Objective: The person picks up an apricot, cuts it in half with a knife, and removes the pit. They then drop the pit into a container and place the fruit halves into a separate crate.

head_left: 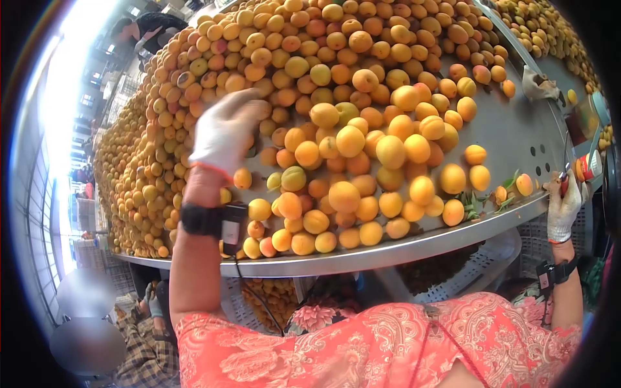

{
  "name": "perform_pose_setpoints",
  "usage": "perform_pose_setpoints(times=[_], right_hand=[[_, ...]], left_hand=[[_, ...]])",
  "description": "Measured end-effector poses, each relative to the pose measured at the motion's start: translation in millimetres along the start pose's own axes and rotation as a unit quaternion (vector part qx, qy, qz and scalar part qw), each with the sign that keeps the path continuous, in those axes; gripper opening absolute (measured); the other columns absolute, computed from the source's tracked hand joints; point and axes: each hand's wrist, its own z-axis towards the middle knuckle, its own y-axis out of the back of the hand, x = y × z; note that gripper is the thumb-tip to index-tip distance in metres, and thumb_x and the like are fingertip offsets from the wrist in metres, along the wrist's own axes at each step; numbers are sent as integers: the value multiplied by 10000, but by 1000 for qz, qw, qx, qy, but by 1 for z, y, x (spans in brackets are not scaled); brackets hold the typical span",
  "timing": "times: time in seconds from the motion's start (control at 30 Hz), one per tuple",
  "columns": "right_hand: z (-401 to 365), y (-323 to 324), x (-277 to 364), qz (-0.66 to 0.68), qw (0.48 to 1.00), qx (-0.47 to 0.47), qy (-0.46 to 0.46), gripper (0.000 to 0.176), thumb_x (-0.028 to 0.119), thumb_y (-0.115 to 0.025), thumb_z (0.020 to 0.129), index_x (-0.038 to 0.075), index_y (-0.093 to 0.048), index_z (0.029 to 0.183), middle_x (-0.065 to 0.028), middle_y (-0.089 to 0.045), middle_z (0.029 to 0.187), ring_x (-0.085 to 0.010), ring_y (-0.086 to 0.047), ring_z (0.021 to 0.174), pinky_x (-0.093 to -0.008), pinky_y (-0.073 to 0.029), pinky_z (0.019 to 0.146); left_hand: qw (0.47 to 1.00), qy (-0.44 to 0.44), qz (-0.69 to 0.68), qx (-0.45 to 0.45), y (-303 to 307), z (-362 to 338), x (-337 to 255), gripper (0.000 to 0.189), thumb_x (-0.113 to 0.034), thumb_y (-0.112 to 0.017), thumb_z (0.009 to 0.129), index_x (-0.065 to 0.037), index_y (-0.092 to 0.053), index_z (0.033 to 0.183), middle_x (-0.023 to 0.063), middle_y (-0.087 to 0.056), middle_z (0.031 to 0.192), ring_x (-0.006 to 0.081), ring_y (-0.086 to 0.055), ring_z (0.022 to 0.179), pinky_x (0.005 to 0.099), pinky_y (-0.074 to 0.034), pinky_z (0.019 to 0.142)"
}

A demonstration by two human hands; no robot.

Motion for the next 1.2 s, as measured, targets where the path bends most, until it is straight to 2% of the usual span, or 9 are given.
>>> perform_pose_setpoints(times=[0.13,0.27,0.33,0.6,0.73,0.77,1.0,1.07,1.2], right_hand=[[-1,-1,4,32,999,-2,5,329,109,-596,986,-119,-548,1218,-118,-652,892,-149,-646,749,-285,-555,710],[1,2,9,4,1000,-4,18,301,128,-602,988,-111,-561,1167,-112,-642,873,-140,-636,739,-278,-542,688],[2,4,14,5,1000,26,-3,280,139,-607,988,-98,-567,1131,-97,-623,849,-133,-619,720,-273,-523,660],[-2,-1,13,15,1000,-4,13,305,145,-647,963,-100,-568,1128,-100,-600,825,-148,-593,707,-292,-504,660],[2,1,20,-64,997,-7,33,327,128,-680,929,-99,-576,1140,-147,-611,849,-224,-604,738,-344,-505,712],[1,1,16,-69,997,-6,28,325,113,-686,916,-96,-580,1141,-173,-615,864,-259,-612,760,-362,-503,736],[0,-1,16,-35,999,-12,25,341,92,-680,910,-110,-577,1164,-184,-635,893,-268,-634,796,-353,-511,771],[4,-1,23,-66,994,-33,85,316,117,-653,945,-119,-578,1143,-75,-586,774,-153,-601,694,-285,-496,649],[2,0,19,-62,997,-10,40,329,87,-659,907,-94,-583,1171,-176,-634,870,-276,-634,789,-351,-511,768]], left_hand=[[953,-102,140,-248,93,70,128,575,-276,-719,851,-25,-570,1346,143,-633,1278,220,-627,1092,334,-490,939],[939,90,258,-208,103,87,157,942,-390,-714,816,-7,-255,1544,203,-474,1475,261,-505,1300,332,-401,1069],[970,35,67,-230,88,92,156,947,-354,-726,816,-43,-234,1562,177,-464,1481,255,-505,1288,333,-415,1054],[973,-26,-139,-182,66,93,147,732,-225,-776,801,-112,-454,1448,76,-556,1308,187,-572,1104,315,-495,891],[976,-8,22,-218,48,80,131,787,-238,-792,783,-96,-434,1470,115,-519,1356,218,-557,1149,336,-489,936],[980,-54,-136,-138,44,81,137,795,-212,-765,812,-65,-387,1496,124,-511,1377,220,-544,1185,340,-477,974],[983,-2,-183,-27,15,49,96,931,-164,-729,864,-106,-153,1593,131,-460,1434,191,-524,1219,326,-421,1040],[978,11,-210,6,3,38,83,940,-157,-725,865,-109,-136,1596,130,-467,1426,190,-534,1206,323,-434,1027],[993,-40,-86,76,-23,21,56,858,-202,-728,858,-50,-261,1561,140,-520,1399,192,-551,1207,304,-440,1032]])
